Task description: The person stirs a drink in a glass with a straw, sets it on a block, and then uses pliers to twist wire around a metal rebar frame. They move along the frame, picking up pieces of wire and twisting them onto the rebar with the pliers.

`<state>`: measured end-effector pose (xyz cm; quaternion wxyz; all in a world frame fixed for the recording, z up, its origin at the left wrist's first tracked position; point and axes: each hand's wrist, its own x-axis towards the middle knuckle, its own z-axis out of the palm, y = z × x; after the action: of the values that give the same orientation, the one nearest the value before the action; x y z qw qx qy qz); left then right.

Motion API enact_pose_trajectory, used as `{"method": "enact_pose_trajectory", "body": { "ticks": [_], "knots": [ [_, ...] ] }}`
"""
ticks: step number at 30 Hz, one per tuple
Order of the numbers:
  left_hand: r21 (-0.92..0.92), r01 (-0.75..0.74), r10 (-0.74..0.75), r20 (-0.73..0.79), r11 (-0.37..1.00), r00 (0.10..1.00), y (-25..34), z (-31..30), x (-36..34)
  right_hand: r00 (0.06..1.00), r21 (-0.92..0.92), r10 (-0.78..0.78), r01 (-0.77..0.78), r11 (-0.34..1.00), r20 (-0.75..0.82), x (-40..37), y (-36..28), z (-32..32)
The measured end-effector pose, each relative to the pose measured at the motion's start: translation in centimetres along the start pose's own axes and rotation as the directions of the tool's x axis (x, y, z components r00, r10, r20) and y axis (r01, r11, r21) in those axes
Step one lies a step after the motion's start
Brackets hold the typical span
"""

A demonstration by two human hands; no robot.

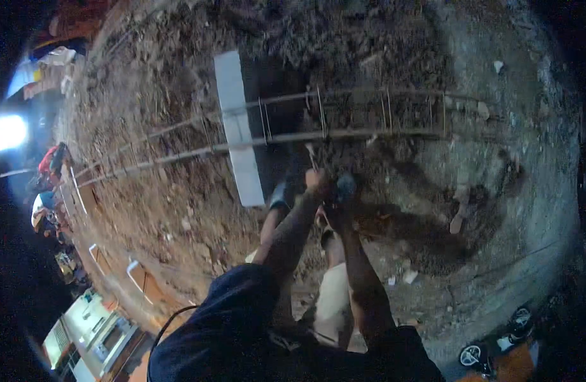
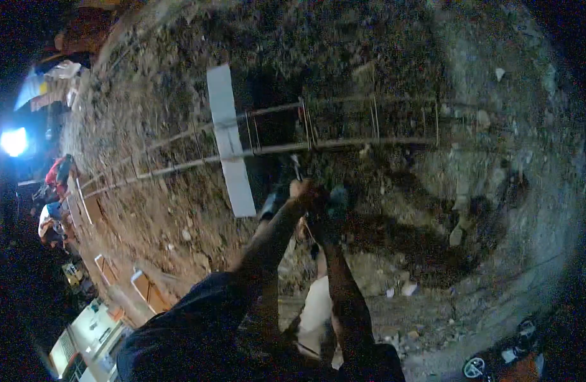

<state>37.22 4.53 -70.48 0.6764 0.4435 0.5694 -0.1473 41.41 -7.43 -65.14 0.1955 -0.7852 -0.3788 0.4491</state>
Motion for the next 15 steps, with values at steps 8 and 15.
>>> {"method": "enact_pose_trajectory", "body": {
  "ticks": [8, 15],
  "knots": [
    [0.106, 0.145, -0.121, -0.204, 0.984, 0.972, 4.2, -0.2, -13.6, 0.987, 0.043, 0.032, -0.025, 0.999, -0.160, -8.6, -2.9, -2.7],
    [0.356, -0.349, 0.412, -0.117, 0.867, 0.904, -0.3, -3.7, -13.8, 0.904, 0.122, 0.391, -0.374, 0.919, -0.172, -12.9, -0.7, -4.1]
  ]
}}
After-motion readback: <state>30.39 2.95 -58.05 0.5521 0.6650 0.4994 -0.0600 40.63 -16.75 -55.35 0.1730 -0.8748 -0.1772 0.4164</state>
